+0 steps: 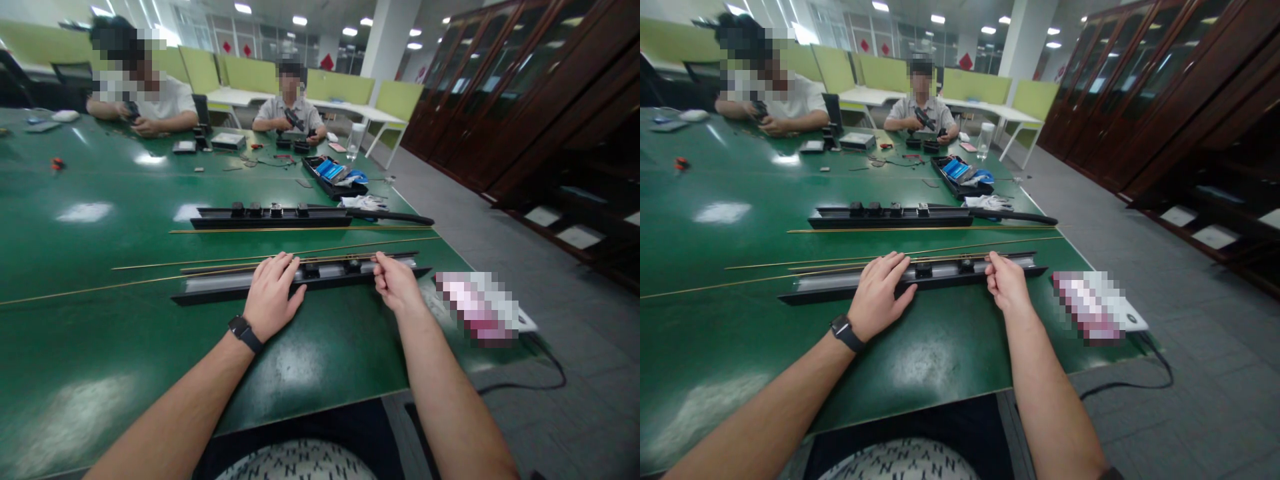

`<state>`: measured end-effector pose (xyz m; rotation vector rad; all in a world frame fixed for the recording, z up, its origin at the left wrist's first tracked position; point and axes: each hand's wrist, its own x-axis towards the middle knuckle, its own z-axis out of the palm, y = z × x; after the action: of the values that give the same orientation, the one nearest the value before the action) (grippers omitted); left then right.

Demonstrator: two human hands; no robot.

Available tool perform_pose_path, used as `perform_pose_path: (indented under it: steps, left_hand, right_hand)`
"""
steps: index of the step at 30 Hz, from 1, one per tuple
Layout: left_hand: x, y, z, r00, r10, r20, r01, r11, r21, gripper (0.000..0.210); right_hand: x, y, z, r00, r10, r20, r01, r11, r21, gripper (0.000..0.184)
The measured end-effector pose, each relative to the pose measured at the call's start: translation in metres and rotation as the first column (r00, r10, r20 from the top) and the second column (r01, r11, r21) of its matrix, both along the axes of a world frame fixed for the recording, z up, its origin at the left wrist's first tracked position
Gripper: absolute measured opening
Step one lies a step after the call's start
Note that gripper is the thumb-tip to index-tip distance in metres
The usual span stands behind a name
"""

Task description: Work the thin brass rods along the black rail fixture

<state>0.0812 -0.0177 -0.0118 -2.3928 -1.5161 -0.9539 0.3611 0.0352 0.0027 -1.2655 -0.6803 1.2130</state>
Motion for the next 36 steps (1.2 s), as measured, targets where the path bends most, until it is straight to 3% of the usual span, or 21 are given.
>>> perform_pose_path:
  steps: [9,17,25,32,36]
  left_hand:
    - [-0.0011,-0.0002,-0.0002,1.000,-0.002,0.007,0.002,1.000,-0.005,0.049]
    - [-0.0005,-0.0007,0.0002,1.000,-0.006,0.012,0.006,1.000,-0.003,0.050]
    - [-0.0009,0.0001,-0.0010,1.000,-0.012,0.023,0.013,1.000,-0.009,0.052]
    - [-0.0010,-0.0003,-0.0007,1.000,-0.014,0.019,0.015,1.000,-0.014,0.051]
    - [-0.0011,0.0000,-0.0020,1.000,-0.011,0.018,0.011,1.000,-0.012,0.051]
  right_hand:
    - [0.0048,0.0024,0.0013,0.990,-0.137,-0.034,0.137,0.990,0.014,0.020]
    - [0.0000,-0.0009,0.0017,1.000,-0.013,0.018,0.013,1.000,0.010,0.023]
    - [0.0062,0.0016,0.0022,0.991,-0.129,-0.026,0.129,0.992,0.016,0.021]
    - [0.0025,0.0004,-0.0024,1.000,0.000,0.006,0.000,1.000,0.003,0.025]
    - [0.0020,-0.0003,0.0001,1.000,-0.012,0.007,0.012,1.000,0.028,0.025]
